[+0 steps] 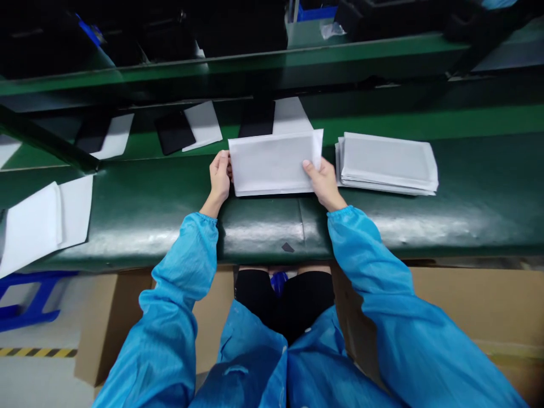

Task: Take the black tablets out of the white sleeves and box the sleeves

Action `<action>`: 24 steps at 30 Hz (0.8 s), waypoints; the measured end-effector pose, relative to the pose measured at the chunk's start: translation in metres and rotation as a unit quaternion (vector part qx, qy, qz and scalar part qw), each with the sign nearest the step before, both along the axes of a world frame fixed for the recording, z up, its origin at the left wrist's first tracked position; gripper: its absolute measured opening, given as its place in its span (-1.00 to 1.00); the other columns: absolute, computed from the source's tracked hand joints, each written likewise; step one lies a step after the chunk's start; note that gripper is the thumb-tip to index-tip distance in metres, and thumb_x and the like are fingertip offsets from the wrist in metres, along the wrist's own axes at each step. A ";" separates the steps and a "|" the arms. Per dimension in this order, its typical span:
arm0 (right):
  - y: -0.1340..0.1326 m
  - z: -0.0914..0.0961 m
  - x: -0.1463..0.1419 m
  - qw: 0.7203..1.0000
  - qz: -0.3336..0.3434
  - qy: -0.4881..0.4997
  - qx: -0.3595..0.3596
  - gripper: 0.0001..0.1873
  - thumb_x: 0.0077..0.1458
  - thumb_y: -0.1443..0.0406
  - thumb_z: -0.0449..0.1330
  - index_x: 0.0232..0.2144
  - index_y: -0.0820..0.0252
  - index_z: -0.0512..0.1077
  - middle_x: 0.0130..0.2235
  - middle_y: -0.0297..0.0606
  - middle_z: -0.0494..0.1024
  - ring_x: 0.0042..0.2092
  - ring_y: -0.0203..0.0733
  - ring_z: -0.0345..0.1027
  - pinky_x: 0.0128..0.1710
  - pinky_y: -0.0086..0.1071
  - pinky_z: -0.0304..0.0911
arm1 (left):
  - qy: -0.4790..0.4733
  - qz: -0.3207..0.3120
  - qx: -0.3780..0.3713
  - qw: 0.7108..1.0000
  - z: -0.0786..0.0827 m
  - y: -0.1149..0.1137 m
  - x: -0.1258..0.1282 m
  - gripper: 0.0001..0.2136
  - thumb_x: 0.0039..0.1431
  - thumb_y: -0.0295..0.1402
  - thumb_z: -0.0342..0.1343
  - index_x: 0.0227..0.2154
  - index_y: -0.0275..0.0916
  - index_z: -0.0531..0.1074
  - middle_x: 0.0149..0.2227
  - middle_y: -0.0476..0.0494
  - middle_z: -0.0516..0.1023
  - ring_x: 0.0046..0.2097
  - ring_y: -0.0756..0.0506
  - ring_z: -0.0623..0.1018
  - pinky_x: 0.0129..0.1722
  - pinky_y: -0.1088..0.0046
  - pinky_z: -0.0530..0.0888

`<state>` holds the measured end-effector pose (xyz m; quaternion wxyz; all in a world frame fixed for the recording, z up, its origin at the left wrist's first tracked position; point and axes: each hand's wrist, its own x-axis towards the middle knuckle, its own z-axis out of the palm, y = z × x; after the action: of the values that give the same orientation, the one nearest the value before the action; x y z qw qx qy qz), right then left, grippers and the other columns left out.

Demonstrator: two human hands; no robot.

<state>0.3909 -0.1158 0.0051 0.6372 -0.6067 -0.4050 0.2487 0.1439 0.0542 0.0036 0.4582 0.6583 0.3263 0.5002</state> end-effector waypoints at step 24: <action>-0.137 0.069 0.095 0.803 -0.423 -0.417 0.044 -0.95 0.18 0.12 0.28 -0.26 -0.24 0.49 -0.12 -0.08 0.48 -0.01 0.40 0.50 0.00 0.46 0.42 | 0.208 0.018 0.132 0.969 -0.031 0.076 0.103 -0.81 0.28 -0.19 0.32 -0.31 -0.20 0.53 0.04 -0.37 0.51 0.30 -0.51 0.36 0.30 -0.30 0.30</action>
<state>0.4856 -0.2528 0.0739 0.4746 -0.7345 -0.3455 -0.3404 0.2468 0.1301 -0.0271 0.2803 0.7967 0.3568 0.3991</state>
